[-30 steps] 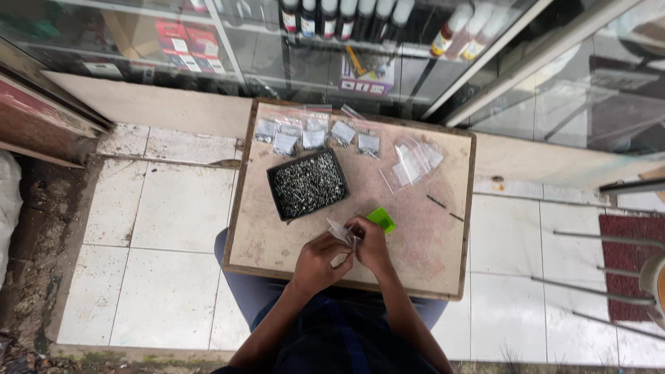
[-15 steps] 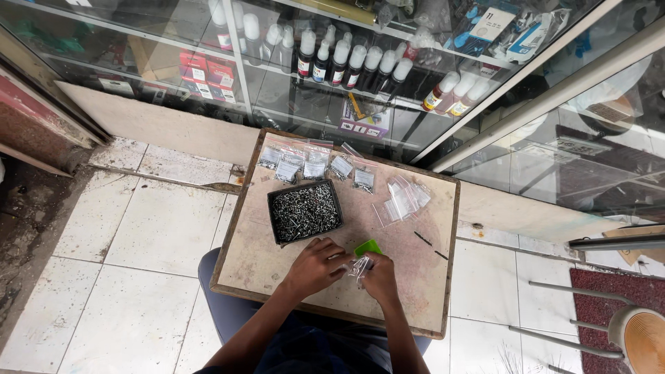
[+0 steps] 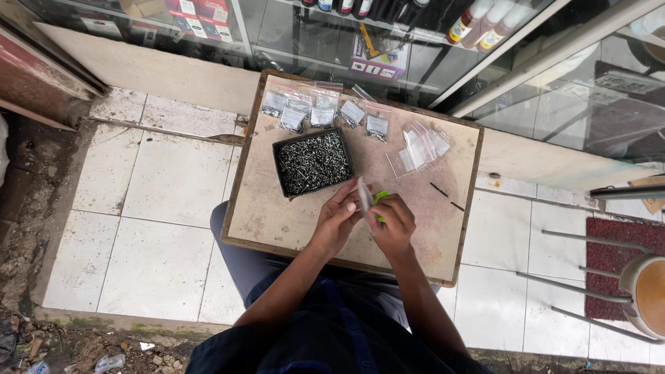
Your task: The person sits on the floor at a low table and sorts small metal screws from a black tray into a green container. They then transfer the screws from the green container into small clear plastic bags and place the filled bags on the table.
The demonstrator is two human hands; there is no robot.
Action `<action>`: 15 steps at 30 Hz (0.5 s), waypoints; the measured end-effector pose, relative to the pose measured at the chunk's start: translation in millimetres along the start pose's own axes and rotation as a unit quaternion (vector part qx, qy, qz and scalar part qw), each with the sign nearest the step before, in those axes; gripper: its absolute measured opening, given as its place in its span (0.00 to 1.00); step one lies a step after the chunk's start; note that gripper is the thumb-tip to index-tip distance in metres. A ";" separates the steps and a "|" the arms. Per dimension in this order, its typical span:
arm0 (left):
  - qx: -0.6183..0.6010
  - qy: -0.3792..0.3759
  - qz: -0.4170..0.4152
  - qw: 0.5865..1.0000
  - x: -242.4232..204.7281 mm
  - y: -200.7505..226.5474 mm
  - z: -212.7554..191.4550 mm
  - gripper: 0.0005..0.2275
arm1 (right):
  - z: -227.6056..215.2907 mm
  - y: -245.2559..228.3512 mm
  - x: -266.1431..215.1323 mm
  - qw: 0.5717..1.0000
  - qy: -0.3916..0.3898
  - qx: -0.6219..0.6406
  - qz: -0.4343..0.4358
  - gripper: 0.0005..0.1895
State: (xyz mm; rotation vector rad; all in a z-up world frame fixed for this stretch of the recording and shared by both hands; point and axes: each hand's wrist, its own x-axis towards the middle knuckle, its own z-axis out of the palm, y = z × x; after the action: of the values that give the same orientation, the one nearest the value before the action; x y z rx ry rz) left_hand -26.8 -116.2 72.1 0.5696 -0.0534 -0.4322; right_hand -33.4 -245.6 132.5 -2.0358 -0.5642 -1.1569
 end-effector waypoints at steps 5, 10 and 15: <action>-0.063 0.011 0.025 0.998 3.7 -11.6 -5.1 0.31 | -2.2 -0.7 0.7 0.997 -0.017 0.015 -0.074 0.09; -0.069 0.035 0.027 0.997 3.4 -11.8 -6.4 0.31 | -9.0 -3.4 2.1 0.995 -0.045 0.006 -0.094 0.09; -0.067 0.120 0.037 0.990 0.4 -14.5 -3.9 0.29 | -1.4 -13.7 -6.4 0.996 -0.044 -0.035 -0.073 0.06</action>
State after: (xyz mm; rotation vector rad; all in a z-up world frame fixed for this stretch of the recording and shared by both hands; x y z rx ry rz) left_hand -31.3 -125.3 61.1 0.4815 0.1836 -0.2911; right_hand -46.5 -238.0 132.5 -2.1441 -0.7357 -1.1904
